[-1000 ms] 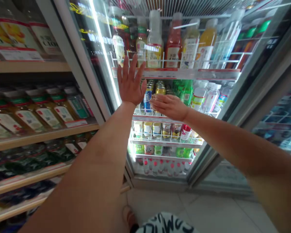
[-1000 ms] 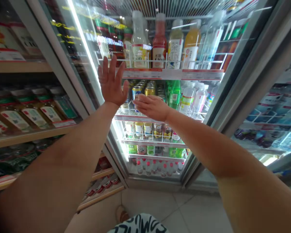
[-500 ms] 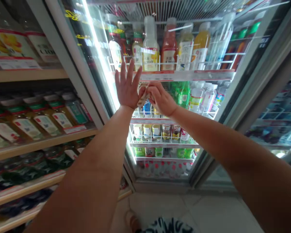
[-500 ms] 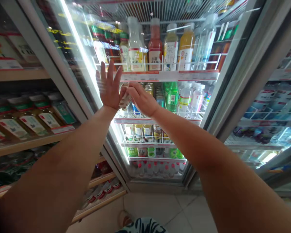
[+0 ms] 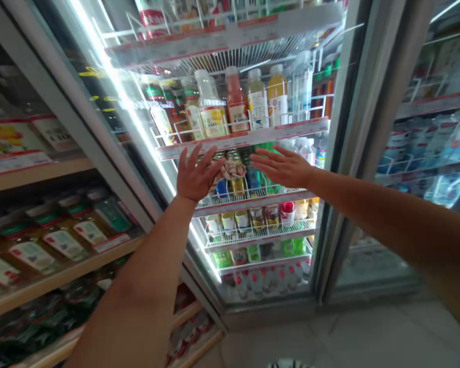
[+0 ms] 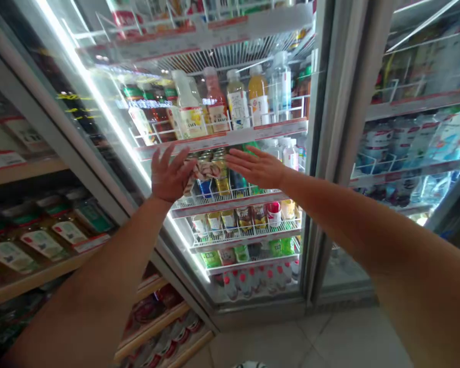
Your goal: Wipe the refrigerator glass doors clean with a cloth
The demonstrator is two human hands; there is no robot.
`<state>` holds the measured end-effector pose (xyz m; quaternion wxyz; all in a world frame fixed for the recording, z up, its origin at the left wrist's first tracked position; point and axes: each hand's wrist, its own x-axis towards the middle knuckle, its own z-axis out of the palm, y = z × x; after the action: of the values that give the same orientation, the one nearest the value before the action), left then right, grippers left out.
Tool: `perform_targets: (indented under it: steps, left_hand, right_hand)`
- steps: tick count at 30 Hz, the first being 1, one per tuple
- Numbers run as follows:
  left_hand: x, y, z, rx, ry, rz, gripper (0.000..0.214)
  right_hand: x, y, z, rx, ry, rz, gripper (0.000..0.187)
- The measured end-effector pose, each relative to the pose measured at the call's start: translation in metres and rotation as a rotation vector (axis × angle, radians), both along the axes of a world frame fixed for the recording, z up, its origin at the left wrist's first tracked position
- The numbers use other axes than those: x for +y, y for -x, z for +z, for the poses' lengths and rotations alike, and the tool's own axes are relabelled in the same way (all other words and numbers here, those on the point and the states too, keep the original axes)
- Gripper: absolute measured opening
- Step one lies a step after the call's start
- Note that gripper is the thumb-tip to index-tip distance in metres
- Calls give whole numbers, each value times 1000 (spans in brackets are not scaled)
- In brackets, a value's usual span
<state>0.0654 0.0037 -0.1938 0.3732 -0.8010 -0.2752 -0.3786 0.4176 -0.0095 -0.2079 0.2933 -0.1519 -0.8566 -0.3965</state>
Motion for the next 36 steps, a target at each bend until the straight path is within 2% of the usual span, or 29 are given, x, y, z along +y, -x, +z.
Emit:
perform_targets:
  steps: [3,9,15,18,20,22,24,27,29,31,34,36]
  left_hand:
    - [1,-1,-4,-15,11,13,35]
    - [-4,-25,-38,-251,-71,29,39]
    - [-35,-79,-72,-302,-84,54,54]
    - [-51,-112,-96,-234,21,92,58]
    - [-53,-126,-106,-180,80,115,62]
    - [-48,-130,-101,-158,69,132,58]
    - [-38,-126,-80,-197,37,144,48]
    - [-22,-115,-41,-383,7,148,42]
    - [-16,-115,-28,-457,-43,88,43]
    - [-16,-122,-34,-420,-91,0,42]
    - [-23,-137,-64,-270,-97,-76,39]
    - [-26,-140,-76,-191,-89,-74,41]
  right_hand:
    - [2,-31,-9,-8,-1,-47,74]
    - [5,-24,-20,55,-31,-46,72]
    - [6,-24,-22,56,-50,-66,71]
    - [7,-25,-22,56,-11,-67,70]
    - [9,-25,-22,42,-11,-68,72]
    - [12,-25,-23,28,-44,-59,76]
    - [15,-25,-23,26,-84,-43,80]
    - [17,-25,-25,39,-95,-43,85]
    - [18,-25,-25,41,-92,-41,88]
    - [19,-25,-26,39,-100,-32,88]
    - [22,-26,-26,32,-116,-8,85]
    - [23,-26,-27,32,-126,-1,83]
